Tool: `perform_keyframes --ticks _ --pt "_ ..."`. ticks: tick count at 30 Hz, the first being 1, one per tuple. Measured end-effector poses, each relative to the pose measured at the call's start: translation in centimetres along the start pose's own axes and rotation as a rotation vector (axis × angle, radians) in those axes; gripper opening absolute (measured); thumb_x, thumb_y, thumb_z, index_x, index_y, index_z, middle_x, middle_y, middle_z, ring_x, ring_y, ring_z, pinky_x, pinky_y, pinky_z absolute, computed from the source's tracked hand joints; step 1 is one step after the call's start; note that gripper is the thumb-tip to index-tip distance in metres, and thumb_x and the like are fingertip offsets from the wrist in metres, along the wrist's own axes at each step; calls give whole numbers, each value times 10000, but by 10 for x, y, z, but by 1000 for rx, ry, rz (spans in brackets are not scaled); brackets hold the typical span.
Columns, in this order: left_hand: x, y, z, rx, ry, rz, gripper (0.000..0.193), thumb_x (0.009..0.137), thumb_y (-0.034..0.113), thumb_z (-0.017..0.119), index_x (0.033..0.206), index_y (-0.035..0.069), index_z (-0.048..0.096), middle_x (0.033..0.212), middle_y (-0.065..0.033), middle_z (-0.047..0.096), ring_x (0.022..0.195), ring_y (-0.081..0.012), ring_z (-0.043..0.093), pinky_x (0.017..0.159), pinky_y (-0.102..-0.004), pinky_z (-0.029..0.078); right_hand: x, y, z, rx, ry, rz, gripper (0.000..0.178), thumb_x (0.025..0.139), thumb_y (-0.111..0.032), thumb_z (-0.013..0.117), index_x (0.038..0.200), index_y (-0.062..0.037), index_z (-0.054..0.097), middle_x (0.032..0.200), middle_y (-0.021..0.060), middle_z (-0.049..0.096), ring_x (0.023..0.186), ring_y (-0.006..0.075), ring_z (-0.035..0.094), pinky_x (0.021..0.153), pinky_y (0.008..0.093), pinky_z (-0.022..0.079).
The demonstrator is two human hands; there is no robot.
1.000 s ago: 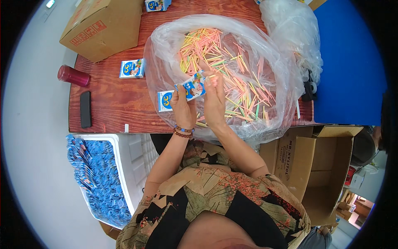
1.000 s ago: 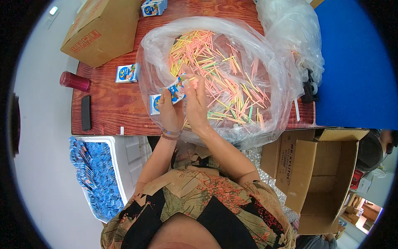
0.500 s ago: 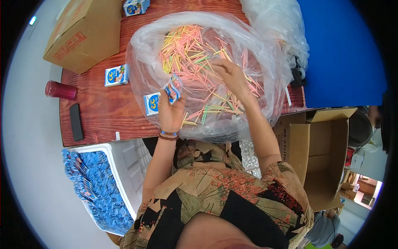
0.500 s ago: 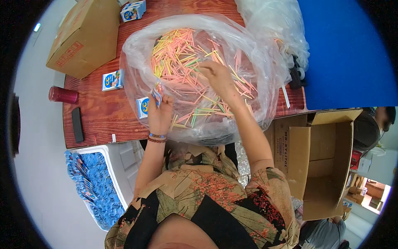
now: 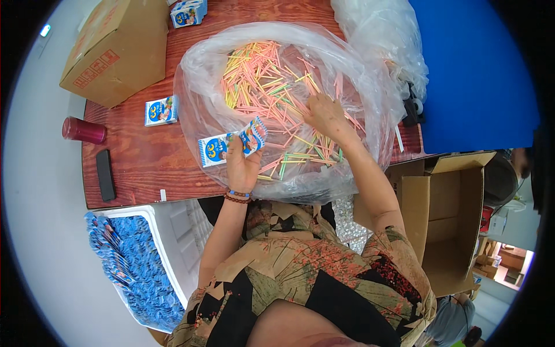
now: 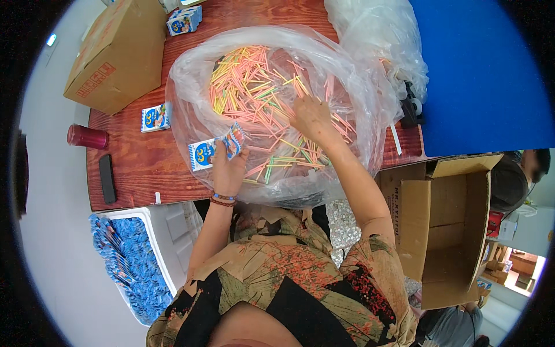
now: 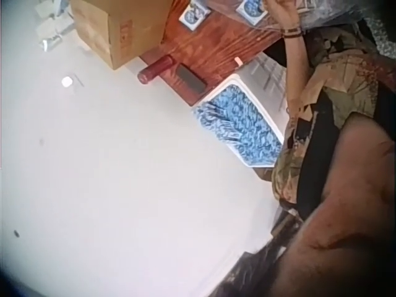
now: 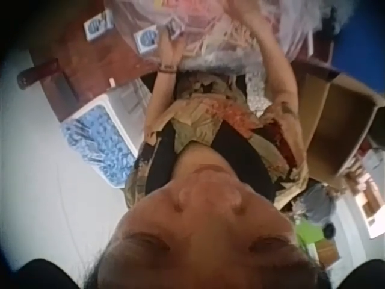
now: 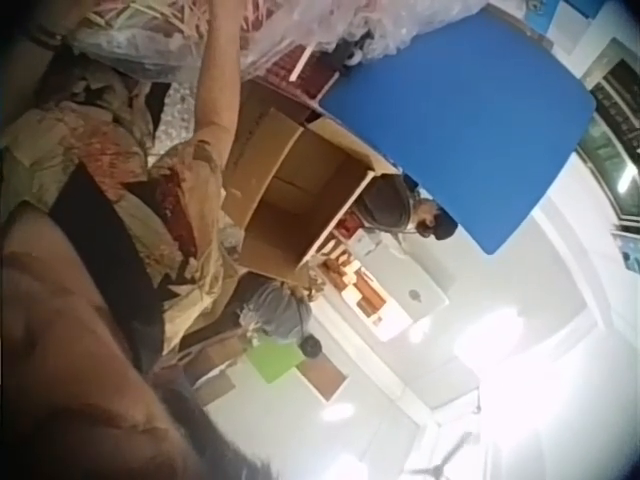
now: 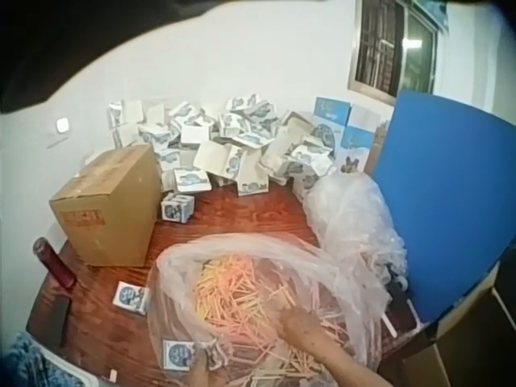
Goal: Packaging small plastic sticks into blue packets and placing them into a crate.
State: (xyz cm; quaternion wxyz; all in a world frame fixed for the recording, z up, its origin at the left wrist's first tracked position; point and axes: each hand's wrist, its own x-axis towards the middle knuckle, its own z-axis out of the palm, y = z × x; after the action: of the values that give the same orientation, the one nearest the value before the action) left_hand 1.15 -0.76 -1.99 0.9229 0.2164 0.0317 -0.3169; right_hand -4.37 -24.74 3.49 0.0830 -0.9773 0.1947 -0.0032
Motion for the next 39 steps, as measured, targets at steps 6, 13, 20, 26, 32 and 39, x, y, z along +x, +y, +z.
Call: perform_keyframes --ticks 6,13,20,26,32,39 --pt "0 1 -7 -19 -14 -4 237 985 257 528 1124 69 569 1134 -66 636 1036 -176 614 875 -352 521 6 -13 -4 -93 -22 -81 269 810 -246 612 977 -36 612 1012 157 627 986 329 615 850 493 448" --pt "-2 10 12 -106 2 -8 301 974 267 543 1183 51 561 1172 -73 629 1068 -193 605 912 -364 502 -19 -46 -45 216 58 -268 333 876 -283 620 1049 1 619 1004 168 648 911 334 619 790 427 483" --pt "-1 17 28 -10 -25 134 319 983 245 530 1217 29 545 1204 -85 609 1085 -199 594 947 -365 484 -26 -118 -30 804 137 -201 225 869 -175 651 1055 -49 665 836 113 651 716 171 614 623 299 456" --pt "-10 43 23 691 226 530 331 945 99 579 1258 9 522 1203 -87 592 1098 -184 568 963 -305 436 -6 -102 -19 294 325 -423 160 823 -115 640 971 -58 656 847 109 627 778 300 620 636 387 470" --pt "0 66 34 1382 1 668 425 853 50 679 1256 16 547 1127 -44 621 998 -92 574 824 -211 469 -3 -113 -43 538 177 -465 206 817 -86 631 1021 -57 634 876 120 622 819 335 610 687 408 476" --pt "1 93 19 794 54 146 182 861 70 688 1034 17 682 912 -24 698 771 -57 624 688 -208 505 4 -137 -16 1380 -44 -260 217 898 -10 571 1113 0 604 902 25 624 843 78 575 708 246 474"
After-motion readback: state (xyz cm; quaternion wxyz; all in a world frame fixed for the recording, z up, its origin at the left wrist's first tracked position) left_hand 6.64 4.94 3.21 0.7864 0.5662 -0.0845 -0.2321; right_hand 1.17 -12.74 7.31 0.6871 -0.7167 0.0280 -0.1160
